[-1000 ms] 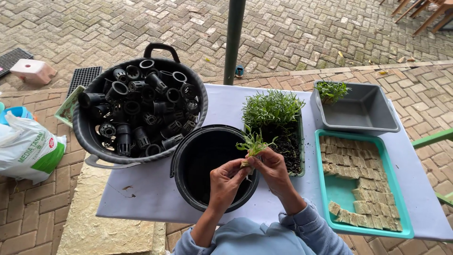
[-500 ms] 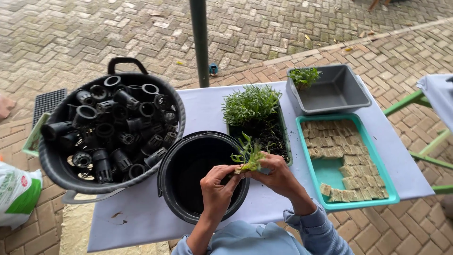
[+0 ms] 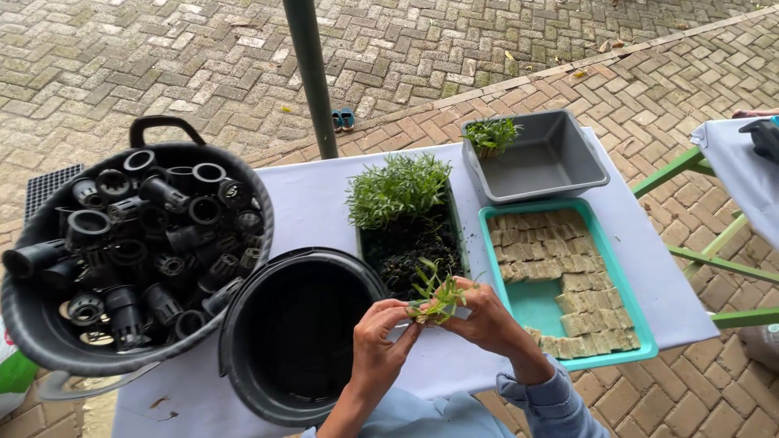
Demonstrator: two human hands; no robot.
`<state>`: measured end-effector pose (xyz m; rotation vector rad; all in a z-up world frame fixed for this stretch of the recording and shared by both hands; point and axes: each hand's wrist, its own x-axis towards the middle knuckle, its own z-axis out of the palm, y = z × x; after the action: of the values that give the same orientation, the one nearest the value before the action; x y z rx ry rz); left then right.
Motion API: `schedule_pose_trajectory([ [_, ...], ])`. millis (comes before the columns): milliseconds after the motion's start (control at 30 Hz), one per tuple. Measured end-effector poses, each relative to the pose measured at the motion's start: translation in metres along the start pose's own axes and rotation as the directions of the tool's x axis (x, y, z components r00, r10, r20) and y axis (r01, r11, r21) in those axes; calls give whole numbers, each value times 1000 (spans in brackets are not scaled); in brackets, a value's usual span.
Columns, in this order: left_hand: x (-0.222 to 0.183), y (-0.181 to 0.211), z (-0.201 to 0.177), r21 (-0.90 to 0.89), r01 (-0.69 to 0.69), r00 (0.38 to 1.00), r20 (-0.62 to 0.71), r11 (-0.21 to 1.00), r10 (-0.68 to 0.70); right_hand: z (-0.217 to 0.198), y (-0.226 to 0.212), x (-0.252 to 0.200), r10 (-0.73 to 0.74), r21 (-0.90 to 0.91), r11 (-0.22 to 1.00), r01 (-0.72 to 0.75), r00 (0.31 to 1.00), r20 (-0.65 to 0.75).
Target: Separate seedlings from a tray and place them into rockwool cubes or a container for further growth.
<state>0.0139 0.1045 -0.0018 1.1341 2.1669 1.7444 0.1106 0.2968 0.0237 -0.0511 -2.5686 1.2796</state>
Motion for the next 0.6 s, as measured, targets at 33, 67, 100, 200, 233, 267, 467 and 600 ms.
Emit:
schedule_pose_trajectory([
  [33, 5, 5, 7, -1, 3, 1000, -2, 1000, -3, -9, 14, 0, 1, 0, 1000, -1, 1000, 4],
  [67, 10, 10, 14, 11, -10, 1000, -12, 1000, 10, -19, 29, 0, -63, -7, 998, 63, 998, -3],
  [100, 16, 14, 21, 26, -25, 999, -20, 999, 25, -29, 44, 1, -127, -14, 992, 127, 992, -12],
  [200, 28, 16, 42, 35, -19, 999, -46, 999, 21, -72, 98, 7, -57, -70, 996, 51, 995, -87],
  [233, 27, 11, 51, 34, -14, 999, -47, 999, 16, -89, 118, 12, -54, -68, 996, 49, 995, -82],
  [267, 26, 6, 61, 14, 39, 999, -33, 999, -39, -106, 138, 17, 96, 195, 979, -65, 983, -156],
  [467, 19, -19, 108, -42, 277, 961, 24, 960, -276, -210, 261, 70, 331, 326, 926, -191, 827, -455],
  [600, 15, -34, 131, -22, 449, 894, -3, 893, -449, -252, 335, 117, 299, 332, 936, -113, 753, -586],
])
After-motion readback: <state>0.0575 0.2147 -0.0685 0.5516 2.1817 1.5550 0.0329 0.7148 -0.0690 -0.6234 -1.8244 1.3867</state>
